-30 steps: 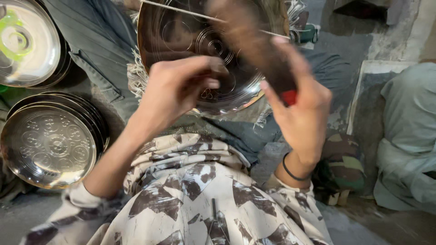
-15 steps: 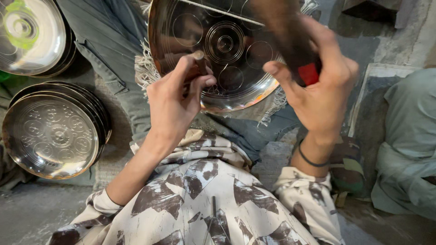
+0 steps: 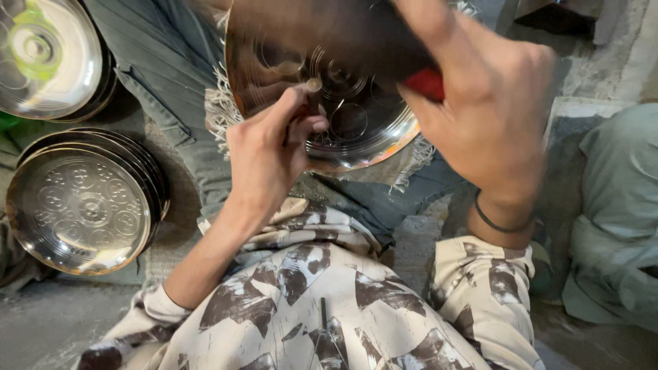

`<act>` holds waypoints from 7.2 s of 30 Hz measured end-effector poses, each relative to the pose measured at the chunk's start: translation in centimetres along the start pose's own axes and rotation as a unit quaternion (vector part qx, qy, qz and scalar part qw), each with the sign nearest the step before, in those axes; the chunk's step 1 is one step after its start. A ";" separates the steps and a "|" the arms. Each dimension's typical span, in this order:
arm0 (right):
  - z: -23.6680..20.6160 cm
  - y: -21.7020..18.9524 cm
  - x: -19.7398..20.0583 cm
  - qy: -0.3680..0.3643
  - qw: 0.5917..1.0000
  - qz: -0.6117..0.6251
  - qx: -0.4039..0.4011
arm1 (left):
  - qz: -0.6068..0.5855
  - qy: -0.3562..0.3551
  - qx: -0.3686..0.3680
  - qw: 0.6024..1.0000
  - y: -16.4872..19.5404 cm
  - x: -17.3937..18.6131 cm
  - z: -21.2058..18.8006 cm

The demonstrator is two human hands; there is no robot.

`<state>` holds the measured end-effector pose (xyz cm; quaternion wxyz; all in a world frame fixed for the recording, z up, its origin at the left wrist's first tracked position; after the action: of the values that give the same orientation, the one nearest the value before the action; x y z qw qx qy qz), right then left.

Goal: The person sits cross-legged on the floor and uses a hammer and chisel to engrave decorative patterns into a metal plate. They repeatedly strike the chisel to create circular and floral designs, occasionally adjusting the plate's position.

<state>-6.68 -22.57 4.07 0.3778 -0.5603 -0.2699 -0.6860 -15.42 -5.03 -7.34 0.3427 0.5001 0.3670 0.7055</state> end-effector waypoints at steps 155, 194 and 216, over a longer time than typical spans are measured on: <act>-3.3 0.0 -2.7 -0.040 0.996 -0.025 -0.071 | -0.053 -0.132 -0.086 0.986 -0.4 -0.1 3.0; -0.9 2.7 -2.5 0.143 0.982 -0.105 0.059 | -0.010 0.045 0.009 0.999 -0.5 -0.4 -0.2; 1.3 -0.4 -1.5 0.008 0.989 -0.104 0.103 | -0.021 0.008 -0.015 1.000 -0.2 -1.0 -0.1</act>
<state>-6.11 -21.00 2.94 0.3622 -0.4813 -0.3930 -0.6948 -15.20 -5.77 -7.96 0.3620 0.4814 0.3694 0.7077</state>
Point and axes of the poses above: each hand's wrist, its own z-axis towards the middle knuckle, its own x-axis out of the back of the hand, y = z × x, the point moved 4 cm from there along z, towards the middle knuckle, and after that the axes turned 1 degree about x, right-handed, at the moved point
